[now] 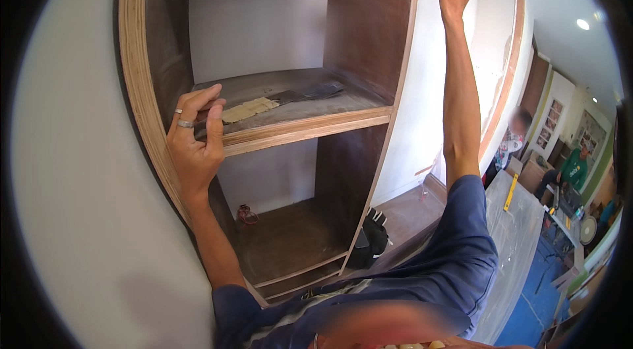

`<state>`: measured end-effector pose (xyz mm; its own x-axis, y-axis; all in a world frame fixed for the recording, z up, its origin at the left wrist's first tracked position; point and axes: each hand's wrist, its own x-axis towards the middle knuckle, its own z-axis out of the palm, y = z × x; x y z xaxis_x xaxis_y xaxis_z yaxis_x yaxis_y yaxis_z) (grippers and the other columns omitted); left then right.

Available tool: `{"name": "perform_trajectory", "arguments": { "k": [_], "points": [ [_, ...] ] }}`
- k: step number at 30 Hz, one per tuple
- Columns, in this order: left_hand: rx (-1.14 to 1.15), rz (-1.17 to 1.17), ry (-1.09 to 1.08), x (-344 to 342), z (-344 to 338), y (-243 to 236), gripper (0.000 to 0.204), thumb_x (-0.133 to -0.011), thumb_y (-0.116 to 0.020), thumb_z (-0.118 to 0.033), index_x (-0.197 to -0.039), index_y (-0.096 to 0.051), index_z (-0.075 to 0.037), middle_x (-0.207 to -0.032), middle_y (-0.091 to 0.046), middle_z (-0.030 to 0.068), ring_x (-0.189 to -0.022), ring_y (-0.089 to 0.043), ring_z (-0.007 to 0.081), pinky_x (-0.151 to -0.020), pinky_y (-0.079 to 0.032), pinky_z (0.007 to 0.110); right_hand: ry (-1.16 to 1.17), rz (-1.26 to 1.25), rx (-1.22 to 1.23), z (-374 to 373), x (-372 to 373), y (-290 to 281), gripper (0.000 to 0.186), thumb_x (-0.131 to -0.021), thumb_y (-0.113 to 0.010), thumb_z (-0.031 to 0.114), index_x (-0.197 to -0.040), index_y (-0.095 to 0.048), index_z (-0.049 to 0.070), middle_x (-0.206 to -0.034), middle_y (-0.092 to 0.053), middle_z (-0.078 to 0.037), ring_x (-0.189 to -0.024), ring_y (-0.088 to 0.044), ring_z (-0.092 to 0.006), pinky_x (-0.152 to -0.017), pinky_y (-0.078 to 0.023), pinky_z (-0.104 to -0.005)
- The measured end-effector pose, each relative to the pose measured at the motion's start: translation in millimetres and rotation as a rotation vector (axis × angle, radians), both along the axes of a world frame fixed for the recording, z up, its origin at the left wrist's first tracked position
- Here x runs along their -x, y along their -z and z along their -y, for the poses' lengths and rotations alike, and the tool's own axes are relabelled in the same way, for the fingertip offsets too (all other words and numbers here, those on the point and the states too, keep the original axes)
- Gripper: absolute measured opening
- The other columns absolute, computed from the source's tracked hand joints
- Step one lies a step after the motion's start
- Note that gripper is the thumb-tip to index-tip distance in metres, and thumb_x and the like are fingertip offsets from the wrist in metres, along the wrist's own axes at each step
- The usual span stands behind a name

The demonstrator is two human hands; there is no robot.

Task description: The person applies a liquid finish to wooden furniture pieces using a plastic bottle with a sponge applicator. They first treat a small wooden strip, then move to a larger curved shelving unit, applying the finish to the edges and shelves.

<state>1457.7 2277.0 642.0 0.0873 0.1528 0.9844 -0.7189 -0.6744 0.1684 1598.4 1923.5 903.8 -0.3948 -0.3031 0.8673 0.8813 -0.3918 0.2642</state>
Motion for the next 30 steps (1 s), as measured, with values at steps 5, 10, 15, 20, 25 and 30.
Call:
{"name": "perform_trajectory", "arguments": {
  "k": [5, 10, 15, 20, 25, 30],
  "points": [
    [0.011, -0.001, -0.014, -3, 0, -2, 0.022, -0.098, -0.063, -0.003, -0.119, -0.071, -0.005, -0.106, -0.070, 0.0095, -0.094, -0.074, 0.0191, -0.081, -0.058, 0.031, -0.014, 0.033, 0.097, -26, 3, -4, 0.033, -0.091, -0.081, 0.023, -0.105, -0.070, -0.005, -0.097, -0.075, -0.013, -0.089, -0.071, -0.0199, -0.080, -0.055, -0.0331],
    [0.010, 0.003, -0.049, -1, 0, -1, 0.022, -0.099, -0.063, -0.003, -0.119, -0.071, -0.006, -0.106, -0.070, 0.0089, -0.094, -0.074, 0.0183, -0.079, -0.058, 0.030, 0.027, -0.033, 0.099, -17, 12, -3, 0.033, -0.092, -0.080, 0.023, -0.106, -0.070, -0.005, -0.096, -0.076, -0.013, -0.089, -0.071, -0.0200, -0.079, -0.056, -0.0332],
    [0.036, 0.025, -0.066, -3, 1, -2, 0.023, -0.099, -0.063, -0.003, -0.120, -0.071, -0.005, -0.106, -0.071, 0.0093, -0.095, -0.074, 0.0188, -0.079, -0.059, 0.030, -0.025, 0.054, 0.074, -18, 7, 2, 0.032, -0.092, -0.080, 0.022, -0.106, -0.070, -0.004, -0.098, -0.076, -0.013, -0.088, -0.071, -0.0206, -0.080, -0.056, -0.0339],
    [0.043, 0.047, -0.038, -4, 1, -1, 0.023, -0.099, -0.062, -0.002, -0.119, -0.071, -0.005, -0.106, -0.071, 0.0097, -0.095, -0.074, 0.0194, -0.078, -0.058, 0.030, 0.053, -0.034, 0.124, -10, -1, -1, 0.033, -0.092, -0.080, 0.023, -0.108, -0.070, -0.004, -0.099, -0.074, -0.013, -0.091, -0.069, -0.0203, -0.083, -0.054, -0.0330],
    [0.007, -0.004, -0.041, -2, -2, 1, 0.024, -0.102, -0.058, -0.001, -0.124, -0.068, -0.002, -0.113, -0.069, 0.0119, -0.099, -0.073, 0.0209, -0.085, -0.060, 0.032, -0.194, -0.013, 0.069, 31, -6, -10, 0.030, -0.099, -0.072, 0.026, -0.111, -0.067, -0.001, -0.102, -0.071, -0.011, -0.089, -0.068, -0.0184, -0.076, -0.057, -0.0310],
    [0.030, 0.050, -0.021, -5, -1, 0, 0.024, -0.098, -0.062, 0.000, -0.119, -0.071, -0.005, -0.105, -0.070, 0.0101, -0.093, -0.074, 0.0190, -0.079, -0.060, 0.030, -0.434, -0.157, 0.115, 50, -13, -20, 0.038, -0.102, -0.066, 0.036, -0.118, -0.061, 0.002, -0.107, -0.069, -0.013, -0.091, -0.071, -0.0205, -0.071, -0.064, -0.0348]
  ]
}}
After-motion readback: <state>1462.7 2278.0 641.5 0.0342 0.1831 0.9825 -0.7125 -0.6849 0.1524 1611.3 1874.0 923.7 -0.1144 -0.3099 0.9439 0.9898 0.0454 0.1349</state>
